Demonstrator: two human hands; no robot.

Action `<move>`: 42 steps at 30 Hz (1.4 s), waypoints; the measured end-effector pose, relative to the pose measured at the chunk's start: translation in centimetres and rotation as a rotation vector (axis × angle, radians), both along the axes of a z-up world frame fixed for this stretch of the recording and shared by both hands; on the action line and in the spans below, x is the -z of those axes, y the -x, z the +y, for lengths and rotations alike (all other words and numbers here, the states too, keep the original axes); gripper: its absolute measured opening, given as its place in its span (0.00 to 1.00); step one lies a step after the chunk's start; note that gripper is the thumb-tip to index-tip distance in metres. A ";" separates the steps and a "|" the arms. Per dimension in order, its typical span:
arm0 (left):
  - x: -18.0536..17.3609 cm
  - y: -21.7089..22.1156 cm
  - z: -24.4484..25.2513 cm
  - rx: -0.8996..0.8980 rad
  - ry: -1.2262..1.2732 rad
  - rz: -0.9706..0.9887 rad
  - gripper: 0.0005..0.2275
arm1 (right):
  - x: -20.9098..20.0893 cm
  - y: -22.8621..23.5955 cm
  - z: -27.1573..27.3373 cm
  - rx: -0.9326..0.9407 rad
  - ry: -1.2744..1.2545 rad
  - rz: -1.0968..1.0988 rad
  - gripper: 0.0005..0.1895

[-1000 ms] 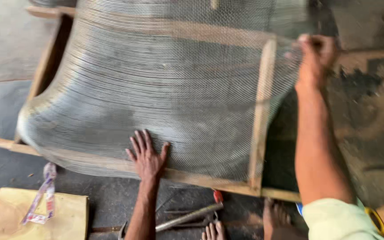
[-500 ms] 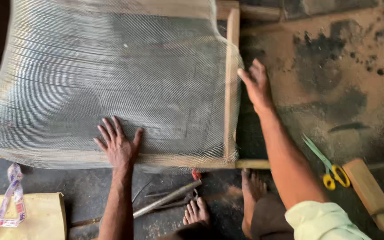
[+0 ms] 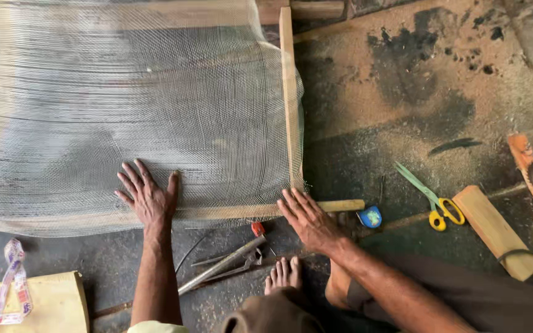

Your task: The person attaches a grey mesh fabric to a rectangular wooden frame using a hammer and nails. They stretch the mesh over the frame and systematically hammer nails along the edges to secure it in place.

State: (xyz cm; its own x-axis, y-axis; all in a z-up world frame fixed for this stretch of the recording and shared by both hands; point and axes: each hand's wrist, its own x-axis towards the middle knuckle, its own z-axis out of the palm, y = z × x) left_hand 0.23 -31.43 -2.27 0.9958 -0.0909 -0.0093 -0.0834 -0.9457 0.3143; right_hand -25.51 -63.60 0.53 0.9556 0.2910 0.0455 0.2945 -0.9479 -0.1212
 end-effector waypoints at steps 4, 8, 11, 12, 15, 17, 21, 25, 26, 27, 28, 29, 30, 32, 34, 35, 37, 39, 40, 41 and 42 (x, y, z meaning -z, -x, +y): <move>1.2 1.0 -0.6 -0.009 -0.018 -0.070 0.44 | 0.9 0.0 0.9 0.035 0.159 -0.041 0.32; 2.2 5.4 -4.6 0.204 0.104 -0.305 0.42 | 0.9 -1.3 1.9 0.107 0.183 -0.103 0.27; 2.4 11.2 -8.3 0.414 -0.020 -0.262 0.40 | 0.8 -0.3 2.7 0.088 0.221 -0.130 0.27; 2.1 12.3 -9.5 0.584 -0.359 -0.345 0.38 | 0.7 -0.7 2.4 0.087 0.214 -0.137 0.26; 0.4 14.0 -11.2 0.916 -0.408 0.099 0.40 | 0.9 -2.2 1.1 0.121 0.026 -0.011 0.22; -0.4 14.6 -11.8 1.020 -0.224 0.244 0.40 | 1.5 -3.0 -1.0 0.205 -0.303 0.263 0.16; -0.8 12.8 -11.6 1.151 -0.281 0.091 0.37 | 3.4 -8.6 -7.8 0.774 -0.926 0.145 0.11; 0.6 10.6 -11.7 1.298 -0.024 -0.231 0.32 | 6.1 -12.4 -10.1 1.092 -1.306 0.334 0.16; 0.9 10.5 -11.4 1.354 -0.121 -0.218 0.31 | 6.6 -12.5 -9.8 1.151 -1.329 0.315 0.16; 1.2 10.3 -11.0 1.408 -0.218 -0.204 0.31 | 7.0 -12.5 -9.4 1.211 -1.350 0.296 0.16; 1.2 9.8 -10.9 1.460 -0.317 -0.197 0.32 | 7.0 -12.5 -9.3 1.195 -1.381 0.348 0.14; 1.1 9.3 -10.8 1.469 -0.244 -0.182 0.32 | 6.9 -12.3 -9.2 1.177 -1.412 0.400 0.12; 1.0 8.6 -10.9 1.484 -0.167 -0.167 0.32 | 6.7 -11.9 -9.5 1.166 -1.442 0.446 0.11; 0.5 7.8 -10.9 1.532 -0.141 -0.131 0.33 | 6.2 -10.6 -9.7 1.113 -1.450 0.422 0.12; 0.2 7.4 -10.3 1.596 -0.250 -0.092 0.35 | 5.9 -9.2 -9.4 1.134 -1.470 0.406 0.11; 0.1 7.2 -10.0 1.609 -0.276 -0.075 0.35 | 5.9 -8.6 -9.0 1.183 -1.487 0.398 0.11; 0.2 7.3 -9.2 1.635 -0.327 -0.039 0.35 | 6.2 -7.6 -8.4 1.234 -1.532 0.366 0.10; 0.3 7.7 -8.3 1.629 -0.283 -0.093 0.33 | 6.9 -7.0 -7.7 1.238 -1.594 0.319 0.11; 0.3 7.7 -8.1 1.631 -0.260 -0.123 0.33 | 7.3 -6.9 -7.5 1.226 -1.585 0.316 0.11; 0.2 7.8 -7.9 1.609 -0.244 -0.150 0.32 | 7.7 -7.0 -7.6 1.214 -1.577 0.313 0.11; 0.1 8.2 -7.9 1.585 -0.223 -0.176 0.31 | 8.0 -7.1 -7.7 1.203 -1.563 0.313 0.11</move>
State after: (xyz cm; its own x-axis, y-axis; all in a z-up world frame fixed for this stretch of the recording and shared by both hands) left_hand -7.96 -39.33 -2.33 -0.1049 -0.9924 -0.0642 -0.9925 0.1003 0.0702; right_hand -18.44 -71.35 -7.47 0.6187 -0.5073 -0.5998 -0.4873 0.3510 -0.7996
